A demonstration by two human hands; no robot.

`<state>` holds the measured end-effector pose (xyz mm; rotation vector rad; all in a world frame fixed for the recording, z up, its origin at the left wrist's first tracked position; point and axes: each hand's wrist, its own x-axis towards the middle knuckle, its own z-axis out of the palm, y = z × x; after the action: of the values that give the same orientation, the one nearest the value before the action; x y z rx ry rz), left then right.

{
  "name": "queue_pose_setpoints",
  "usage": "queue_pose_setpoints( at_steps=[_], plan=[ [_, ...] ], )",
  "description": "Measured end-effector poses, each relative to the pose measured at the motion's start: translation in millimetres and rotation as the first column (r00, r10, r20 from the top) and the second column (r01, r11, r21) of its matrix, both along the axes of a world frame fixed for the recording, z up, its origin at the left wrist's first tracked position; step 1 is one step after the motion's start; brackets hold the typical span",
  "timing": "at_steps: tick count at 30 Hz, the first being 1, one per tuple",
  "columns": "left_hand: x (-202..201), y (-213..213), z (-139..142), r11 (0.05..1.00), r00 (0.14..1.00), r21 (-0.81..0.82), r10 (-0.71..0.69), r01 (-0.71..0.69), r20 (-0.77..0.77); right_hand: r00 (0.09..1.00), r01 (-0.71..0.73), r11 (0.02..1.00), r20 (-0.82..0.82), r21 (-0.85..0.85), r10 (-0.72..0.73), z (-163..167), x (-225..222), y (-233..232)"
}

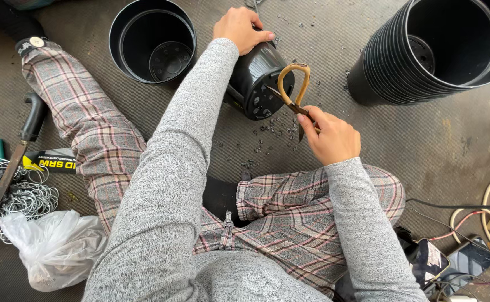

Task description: The person uses shears to punch multiple holes into the bottom of a black plastic pot. They rotate the pot to access different areas and continue punching until several holes are made.

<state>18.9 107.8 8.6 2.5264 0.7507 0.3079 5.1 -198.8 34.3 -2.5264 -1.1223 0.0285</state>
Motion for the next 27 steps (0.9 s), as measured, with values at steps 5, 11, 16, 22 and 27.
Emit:
queue_pose_setpoints(
  at_steps=[5,11,16,22,27],
  plan=[
    [4,-4,-2,1.000,0.999,0.000,-0.029,0.029,-0.014,0.984,-0.018,0.999,0.179,-0.051,0.027,-11,0,1],
    [6,-10,-4,0.997,0.998,-0.039,0.063,-0.063,-0.004,0.990,0.024,0.972,0.143,-0.233,0.010,-28,-8,7],
    [6,-14,-7,0.989,0.996,-0.119,0.092,-0.092,-0.006,0.999,0.041,0.966,0.025,-0.256,-0.036,-34,-22,6],
    [6,-18,-15,0.988,0.993,-0.123,0.104,-0.096,0.055,0.985,0.077,0.969,-0.132,-0.235,-0.111,-41,-40,9],
    [6,-13,-13,0.991,0.991,-0.105,0.094,-0.084,0.098,0.908,0.106,0.993,-0.401,-0.057,-0.120,-46,-50,17]
  ],
)
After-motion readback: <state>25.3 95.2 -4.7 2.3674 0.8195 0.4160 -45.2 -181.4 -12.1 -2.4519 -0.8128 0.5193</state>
